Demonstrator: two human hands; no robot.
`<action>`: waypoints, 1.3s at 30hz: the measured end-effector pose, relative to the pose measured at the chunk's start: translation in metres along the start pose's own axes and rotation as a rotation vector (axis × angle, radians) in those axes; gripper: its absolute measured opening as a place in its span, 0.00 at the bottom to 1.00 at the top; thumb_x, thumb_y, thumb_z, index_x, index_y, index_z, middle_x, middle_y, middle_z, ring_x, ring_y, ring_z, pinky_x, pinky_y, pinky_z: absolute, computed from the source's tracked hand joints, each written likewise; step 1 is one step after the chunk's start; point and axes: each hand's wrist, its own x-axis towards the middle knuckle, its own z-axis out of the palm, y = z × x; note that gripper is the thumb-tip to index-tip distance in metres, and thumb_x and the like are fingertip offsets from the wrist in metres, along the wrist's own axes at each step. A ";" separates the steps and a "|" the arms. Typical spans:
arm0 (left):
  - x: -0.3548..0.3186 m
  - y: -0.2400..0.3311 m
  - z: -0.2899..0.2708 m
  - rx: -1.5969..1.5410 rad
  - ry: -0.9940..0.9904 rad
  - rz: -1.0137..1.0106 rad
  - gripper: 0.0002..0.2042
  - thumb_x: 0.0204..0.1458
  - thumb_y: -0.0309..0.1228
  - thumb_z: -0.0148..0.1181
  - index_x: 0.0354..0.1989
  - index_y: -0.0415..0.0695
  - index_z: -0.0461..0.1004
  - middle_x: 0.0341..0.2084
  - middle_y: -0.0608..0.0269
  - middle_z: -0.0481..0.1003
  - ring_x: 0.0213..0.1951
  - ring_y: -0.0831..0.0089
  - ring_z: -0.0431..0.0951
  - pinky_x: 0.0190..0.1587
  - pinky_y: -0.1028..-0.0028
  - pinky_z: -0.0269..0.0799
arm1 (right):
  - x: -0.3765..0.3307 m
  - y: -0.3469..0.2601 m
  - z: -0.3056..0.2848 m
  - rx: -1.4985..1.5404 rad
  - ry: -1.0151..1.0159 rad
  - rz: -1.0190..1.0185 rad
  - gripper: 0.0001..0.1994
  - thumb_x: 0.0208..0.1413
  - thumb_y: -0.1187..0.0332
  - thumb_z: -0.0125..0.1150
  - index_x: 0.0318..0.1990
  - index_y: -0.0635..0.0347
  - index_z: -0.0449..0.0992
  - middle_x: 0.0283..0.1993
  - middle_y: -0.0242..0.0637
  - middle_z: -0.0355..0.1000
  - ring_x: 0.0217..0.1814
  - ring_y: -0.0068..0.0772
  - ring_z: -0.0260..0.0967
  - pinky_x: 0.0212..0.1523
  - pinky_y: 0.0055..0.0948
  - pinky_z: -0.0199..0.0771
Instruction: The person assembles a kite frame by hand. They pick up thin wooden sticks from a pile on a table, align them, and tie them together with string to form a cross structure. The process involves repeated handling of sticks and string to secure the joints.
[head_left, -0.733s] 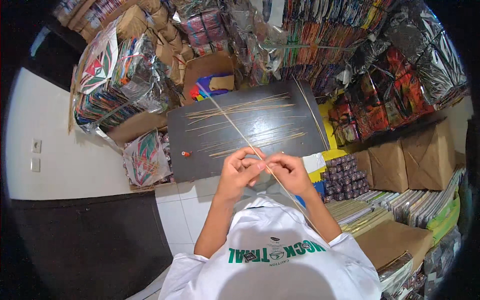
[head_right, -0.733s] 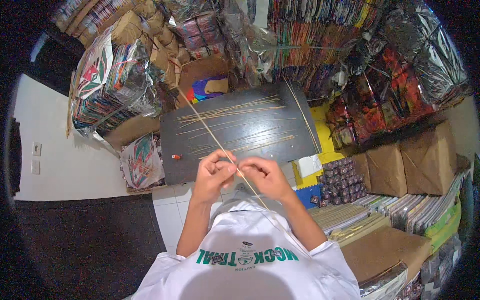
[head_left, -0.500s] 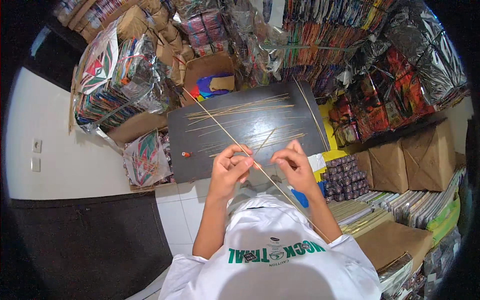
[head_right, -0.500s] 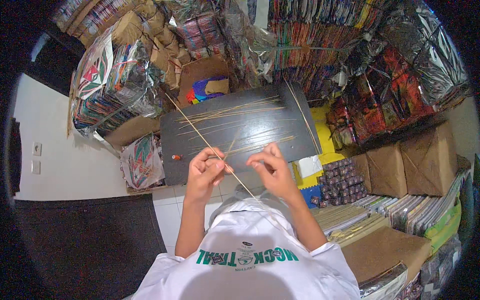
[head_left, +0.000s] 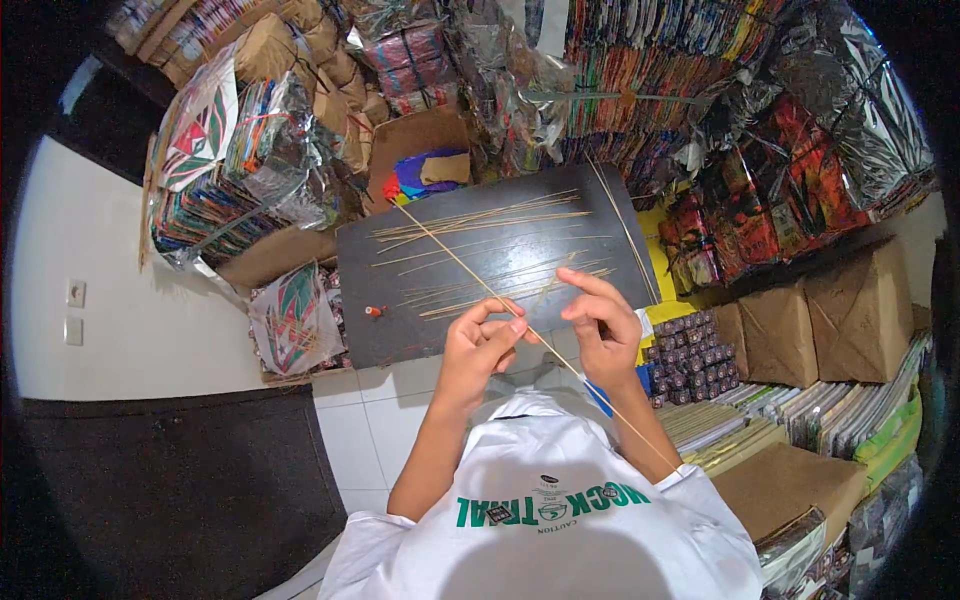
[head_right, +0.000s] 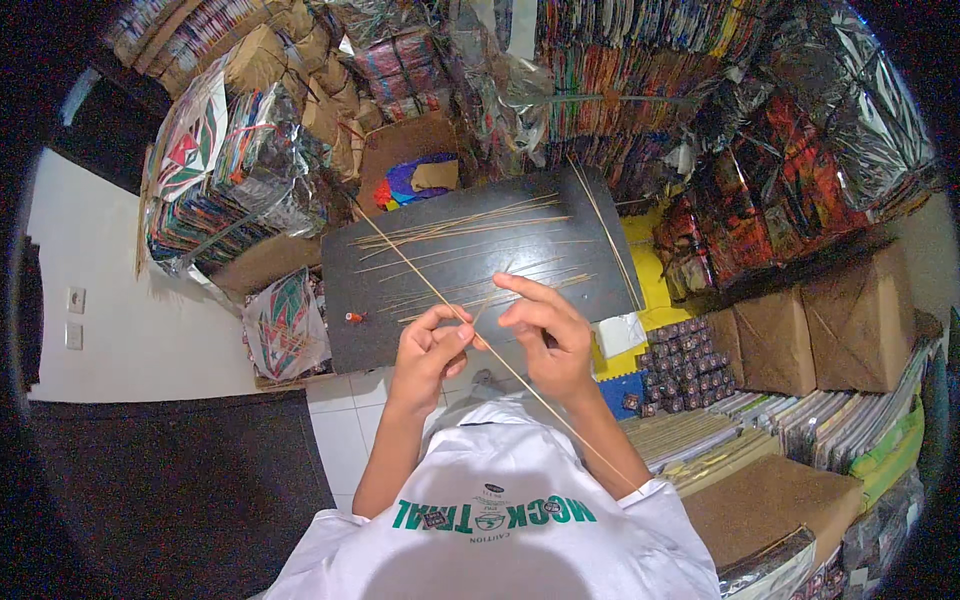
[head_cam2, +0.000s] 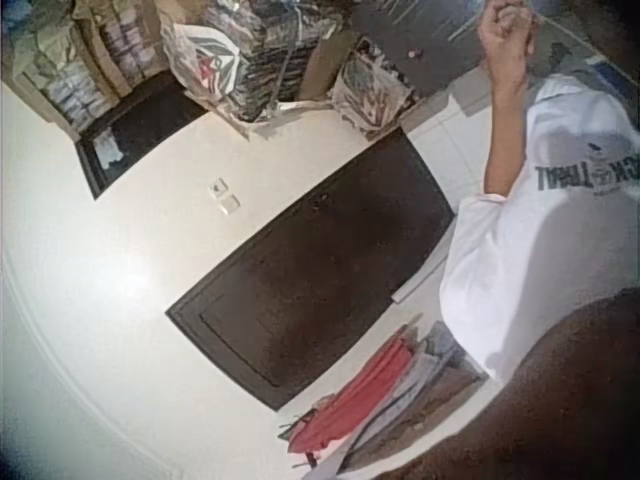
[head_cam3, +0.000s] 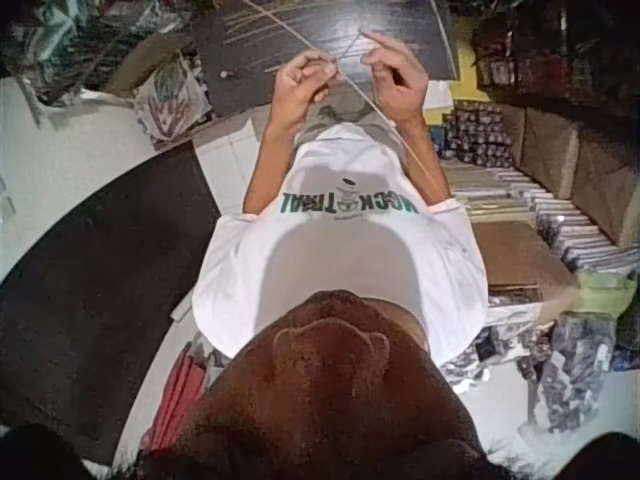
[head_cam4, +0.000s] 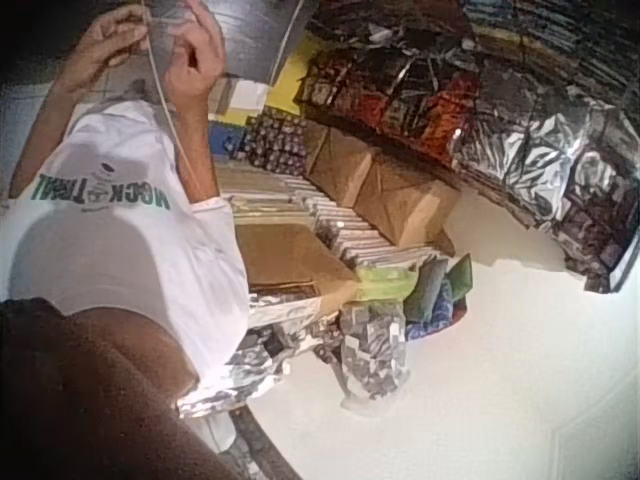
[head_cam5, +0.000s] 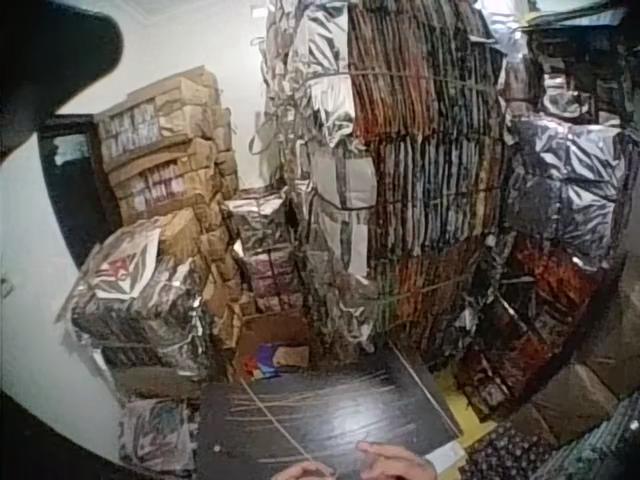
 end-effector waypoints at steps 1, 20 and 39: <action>0.000 0.000 0.000 0.009 -0.002 0.005 0.08 0.57 0.27 0.61 0.43 0.41 0.72 0.27 0.55 0.81 0.17 0.88 0.62 0.19 0.84 0.54 | 0.001 -0.002 -0.002 -0.011 -0.024 -0.019 0.03 0.56 0.78 0.59 0.36 0.61 0.77 0.55 0.51 0.75 0.43 0.33 0.76 0.38 0.25 0.71; -0.008 -0.001 -0.003 0.124 -0.110 0.099 0.08 0.56 0.27 0.62 0.42 0.41 0.72 0.27 0.55 0.82 0.16 0.89 0.63 0.18 0.85 0.55 | -0.001 -0.006 -0.011 0.695 0.017 0.323 0.11 0.65 0.69 0.53 0.50 0.64 0.74 0.69 0.50 0.59 0.21 0.11 0.58 0.21 0.15 0.56; -0.006 -0.002 -0.009 0.107 -0.092 0.100 0.09 0.56 0.28 0.63 0.42 0.41 0.72 0.27 0.56 0.82 0.18 0.90 0.63 0.19 0.85 0.55 | -0.006 0.000 -0.011 1.262 -0.019 0.424 0.18 0.68 0.64 0.49 0.60 0.63 0.67 0.72 0.43 0.56 0.16 0.12 0.46 0.17 0.18 0.48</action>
